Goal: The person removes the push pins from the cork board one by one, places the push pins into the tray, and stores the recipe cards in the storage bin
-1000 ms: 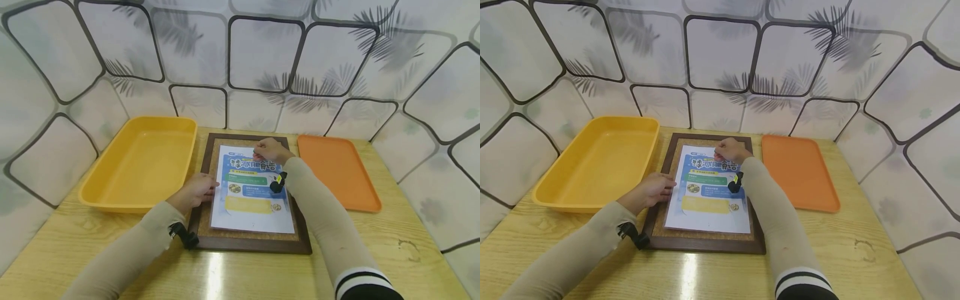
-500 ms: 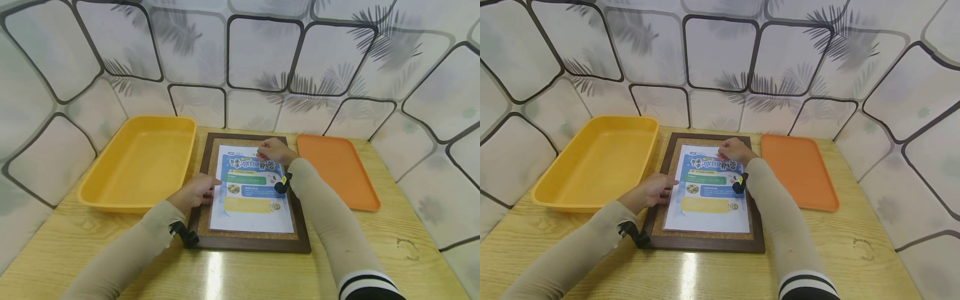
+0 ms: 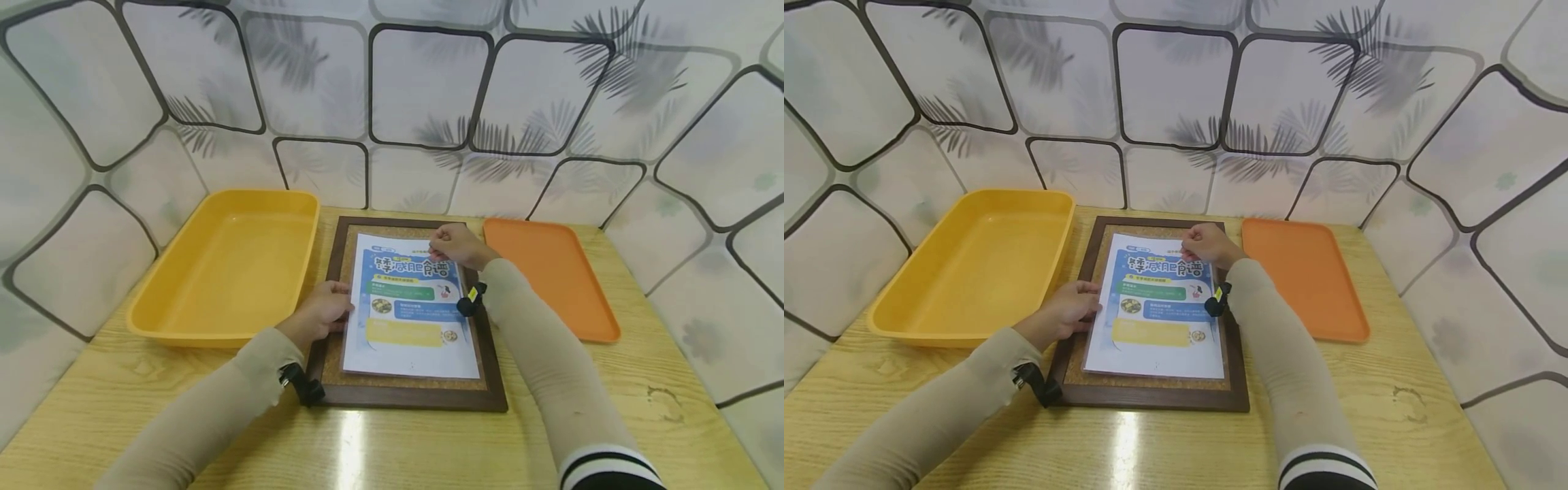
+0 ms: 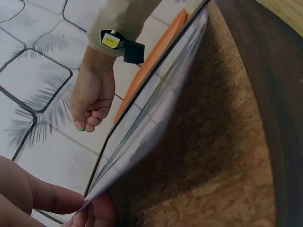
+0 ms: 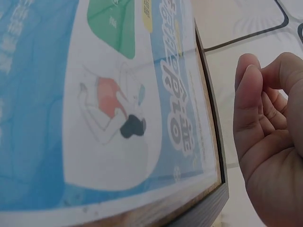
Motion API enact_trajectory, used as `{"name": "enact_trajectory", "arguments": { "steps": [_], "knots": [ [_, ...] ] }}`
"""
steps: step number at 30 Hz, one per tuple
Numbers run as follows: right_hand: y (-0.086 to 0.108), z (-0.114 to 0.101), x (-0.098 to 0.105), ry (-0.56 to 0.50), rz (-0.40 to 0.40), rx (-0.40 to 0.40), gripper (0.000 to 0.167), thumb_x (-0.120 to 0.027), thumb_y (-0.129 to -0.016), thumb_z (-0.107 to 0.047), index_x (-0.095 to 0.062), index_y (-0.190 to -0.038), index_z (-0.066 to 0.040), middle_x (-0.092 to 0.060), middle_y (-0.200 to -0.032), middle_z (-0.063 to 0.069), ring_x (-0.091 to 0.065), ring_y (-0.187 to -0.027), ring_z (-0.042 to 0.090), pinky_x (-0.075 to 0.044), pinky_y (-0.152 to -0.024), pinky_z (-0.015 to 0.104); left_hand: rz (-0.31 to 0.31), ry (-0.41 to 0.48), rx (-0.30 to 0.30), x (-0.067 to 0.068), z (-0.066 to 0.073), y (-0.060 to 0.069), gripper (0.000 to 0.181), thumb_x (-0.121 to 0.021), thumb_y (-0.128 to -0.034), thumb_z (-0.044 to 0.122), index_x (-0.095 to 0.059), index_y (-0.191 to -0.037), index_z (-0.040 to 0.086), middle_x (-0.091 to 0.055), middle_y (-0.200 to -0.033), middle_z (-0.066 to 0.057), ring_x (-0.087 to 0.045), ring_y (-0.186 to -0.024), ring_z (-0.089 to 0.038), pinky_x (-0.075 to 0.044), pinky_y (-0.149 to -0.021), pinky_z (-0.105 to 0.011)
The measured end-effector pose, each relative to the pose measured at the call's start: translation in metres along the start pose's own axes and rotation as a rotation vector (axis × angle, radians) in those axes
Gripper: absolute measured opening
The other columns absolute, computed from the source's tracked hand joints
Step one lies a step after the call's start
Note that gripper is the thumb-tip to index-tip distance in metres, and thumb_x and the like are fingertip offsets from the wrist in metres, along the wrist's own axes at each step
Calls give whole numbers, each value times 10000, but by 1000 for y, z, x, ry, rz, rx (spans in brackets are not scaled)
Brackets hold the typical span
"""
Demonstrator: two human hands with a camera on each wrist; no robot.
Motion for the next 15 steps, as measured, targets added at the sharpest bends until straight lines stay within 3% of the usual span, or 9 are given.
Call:
{"name": "enact_trajectory", "arguments": {
  "steps": [8,15],
  "knots": [
    [5,2,7,6,7,3,208,-513,-995,-56,-543,-1113,112,-630,-977,208,-659,-837,219,-552,-772,327,-49,18,-14,1,0,1,463,-455,-934,-75,-398,-1370,72,-489,-1210,-192,-584,-843,-276,-532,-607,-393],
    [11,2,14,-33,12,8,262,-515,-996,-62,-524,-1164,139,-626,-998,219,-658,-858,235,-542,-815,368,-38,53,-35,1,-1,0,468,-451,-905,-115,-417,-1336,64,-509,-1156,-193,-588,-791,-265,-520,-596,-367]
  ]
}}
Point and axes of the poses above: each hand's wrist, its own y-axis away from the middle knuckle, its own x-axis out of the back of the hand, z = x × y, the point moved 1 cm from there along -y, towards the middle knuckle
